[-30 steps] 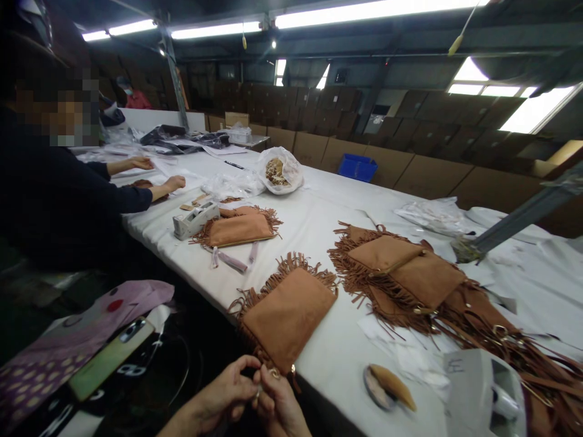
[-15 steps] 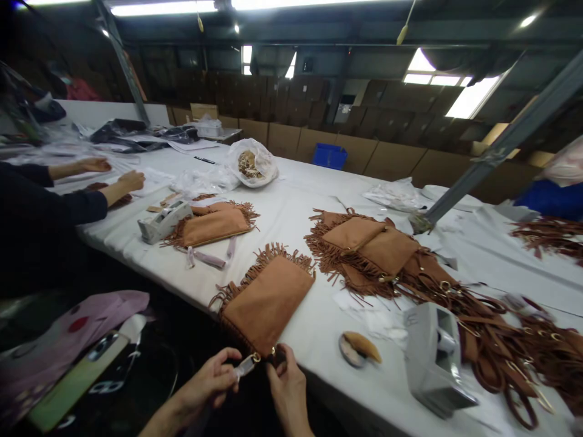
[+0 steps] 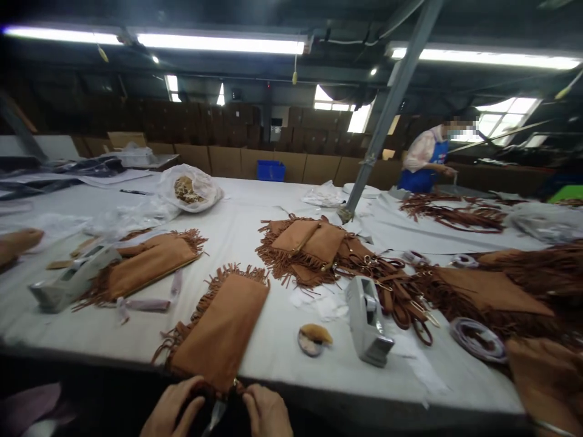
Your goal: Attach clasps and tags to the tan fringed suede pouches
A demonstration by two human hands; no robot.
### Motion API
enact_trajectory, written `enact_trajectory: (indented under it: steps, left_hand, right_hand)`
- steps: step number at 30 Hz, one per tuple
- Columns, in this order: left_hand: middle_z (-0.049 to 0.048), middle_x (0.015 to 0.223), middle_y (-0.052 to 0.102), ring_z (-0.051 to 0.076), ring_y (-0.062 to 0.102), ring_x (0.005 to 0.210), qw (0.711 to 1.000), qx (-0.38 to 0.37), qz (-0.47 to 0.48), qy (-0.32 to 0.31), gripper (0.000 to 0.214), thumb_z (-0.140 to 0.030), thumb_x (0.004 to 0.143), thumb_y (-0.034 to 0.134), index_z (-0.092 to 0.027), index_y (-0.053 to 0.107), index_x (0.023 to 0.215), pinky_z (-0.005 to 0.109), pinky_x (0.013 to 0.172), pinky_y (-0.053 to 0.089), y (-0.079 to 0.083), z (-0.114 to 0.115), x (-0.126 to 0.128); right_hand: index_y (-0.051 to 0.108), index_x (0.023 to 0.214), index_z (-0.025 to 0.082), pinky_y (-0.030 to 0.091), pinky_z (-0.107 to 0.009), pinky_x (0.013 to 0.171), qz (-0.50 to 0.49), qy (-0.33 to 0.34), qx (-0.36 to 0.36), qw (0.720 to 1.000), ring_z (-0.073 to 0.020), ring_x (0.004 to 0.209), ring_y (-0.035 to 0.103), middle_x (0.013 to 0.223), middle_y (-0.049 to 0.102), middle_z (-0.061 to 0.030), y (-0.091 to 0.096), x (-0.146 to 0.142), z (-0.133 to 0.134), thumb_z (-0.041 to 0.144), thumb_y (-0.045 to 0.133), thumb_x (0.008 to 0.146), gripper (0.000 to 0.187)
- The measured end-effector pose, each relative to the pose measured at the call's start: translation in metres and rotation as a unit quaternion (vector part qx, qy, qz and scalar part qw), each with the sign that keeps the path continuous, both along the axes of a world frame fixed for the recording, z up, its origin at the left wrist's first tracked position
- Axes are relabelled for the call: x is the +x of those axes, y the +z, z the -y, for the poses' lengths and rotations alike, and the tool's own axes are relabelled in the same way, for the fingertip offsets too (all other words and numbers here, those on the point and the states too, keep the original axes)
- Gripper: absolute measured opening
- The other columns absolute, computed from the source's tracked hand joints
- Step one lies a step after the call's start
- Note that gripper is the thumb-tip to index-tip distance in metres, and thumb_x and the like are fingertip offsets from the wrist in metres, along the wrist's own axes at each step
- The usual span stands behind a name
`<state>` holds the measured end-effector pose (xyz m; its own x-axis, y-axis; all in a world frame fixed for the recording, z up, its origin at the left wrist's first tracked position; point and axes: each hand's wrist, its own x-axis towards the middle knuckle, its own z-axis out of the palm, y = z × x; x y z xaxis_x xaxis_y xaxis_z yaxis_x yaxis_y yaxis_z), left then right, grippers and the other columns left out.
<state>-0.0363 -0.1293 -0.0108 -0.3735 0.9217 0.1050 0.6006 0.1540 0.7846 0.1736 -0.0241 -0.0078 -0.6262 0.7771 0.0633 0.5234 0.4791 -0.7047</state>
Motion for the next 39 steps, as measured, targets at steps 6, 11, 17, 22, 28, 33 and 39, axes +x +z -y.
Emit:
enact_trajectory:
  steps: [6,11,17,22,28,33,39]
  left_hand:
    - [0.0079,0.105,0.071,0.028,0.056,0.106,0.950,0.069,-0.124,-0.277,0.030,-0.031,0.089,0.048,-0.028,0.063,0.115,0.046,0.099,0.036,0.025,-0.071,0.042]
    - [0.0059,0.079,0.068,0.024,0.056,0.089,0.917,0.000,-0.162,-0.365,0.020,-0.021,0.086,0.049,-0.024,0.068,0.091,0.042,0.087,0.036,0.044,-0.106,0.059]
    - [0.0071,0.083,0.068,0.025,0.057,0.086,0.974,0.016,-0.078,-0.214,0.016,-0.027,0.084,0.056,-0.021,0.070,0.087,0.039,0.082,0.039,0.038,-0.133,0.058]
    - [0.0070,0.087,0.070,0.026,0.060,0.089,0.988,0.033,-0.064,-0.140,0.022,-0.036,0.086,0.055,-0.023,0.071,0.093,0.040,0.086,0.039,0.022,-0.152,0.055]
    - [0.0047,0.086,0.071,0.024,0.062,0.087,0.985,0.011,-0.073,-0.153,0.026,-0.037,0.089,0.048,-0.023,0.070,0.088,0.037,0.084,0.039,-0.004,-0.153,0.055]
    - [0.0024,0.081,0.070,0.022,0.063,0.082,0.987,-0.020,-0.071,-0.141,0.027,-0.042,0.088,0.046,-0.024,0.065,0.083,0.034,0.082,0.041,-0.008,-0.154,0.053]
    - [0.0025,0.077,0.071,0.022,0.064,0.078,0.988,0.019,-0.047,-0.147,0.036,-0.053,0.087,0.046,-0.027,0.070,0.093,0.036,0.083,0.042,-0.016,-0.152,0.049]
  right_hand:
    - [0.066,0.098,0.021,0.043,-0.027,0.064,0.026,0.068,0.145,0.987,-0.0195,0.072,0.060,0.078,0.066,-0.0067,0.024,0.022,-0.019,0.020,0.042,0.090,0.025]
    - [0.070,0.095,0.023,0.045,-0.031,0.069,-0.002,-0.010,0.171,0.985,-0.0206,0.073,0.061,0.077,0.067,-0.0070,0.034,0.050,-0.042,0.026,0.044,0.094,0.026]
    - [0.067,0.111,0.024,0.044,-0.035,0.068,0.035,-0.189,0.221,0.956,-0.0243,0.075,0.055,0.079,0.060,-0.0078,0.015,0.081,-0.081,0.031,0.046,0.090,0.031]
    - [0.072,0.099,0.026,0.039,-0.029,0.060,0.081,-0.187,0.202,0.958,-0.0179,0.063,0.051,0.072,0.054,-0.0034,-0.002,0.086,-0.093,0.026,0.046,0.089,0.028]
    - [0.071,0.077,0.022,0.045,-0.030,0.068,-0.069,-0.219,0.100,0.968,-0.0206,0.072,0.061,0.076,0.063,-0.0055,0.013,0.099,-0.097,0.039,0.051,0.088,0.028]
    - [0.069,0.072,0.021,0.044,-0.034,0.069,-0.086,-0.363,0.059,0.926,-0.0248,0.067,0.063,0.070,0.070,-0.0081,0.038,0.138,-0.116,0.049,0.054,0.082,0.034]
    - [0.072,0.078,0.020,0.046,-0.032,0.062,-0.034,-0.455,0.065,0.887,-0.0250,0.066,0.065,0.067,0.071,-0.0074,0.054,0.182,-0.123,0.054,0.045,0.083,0.044]
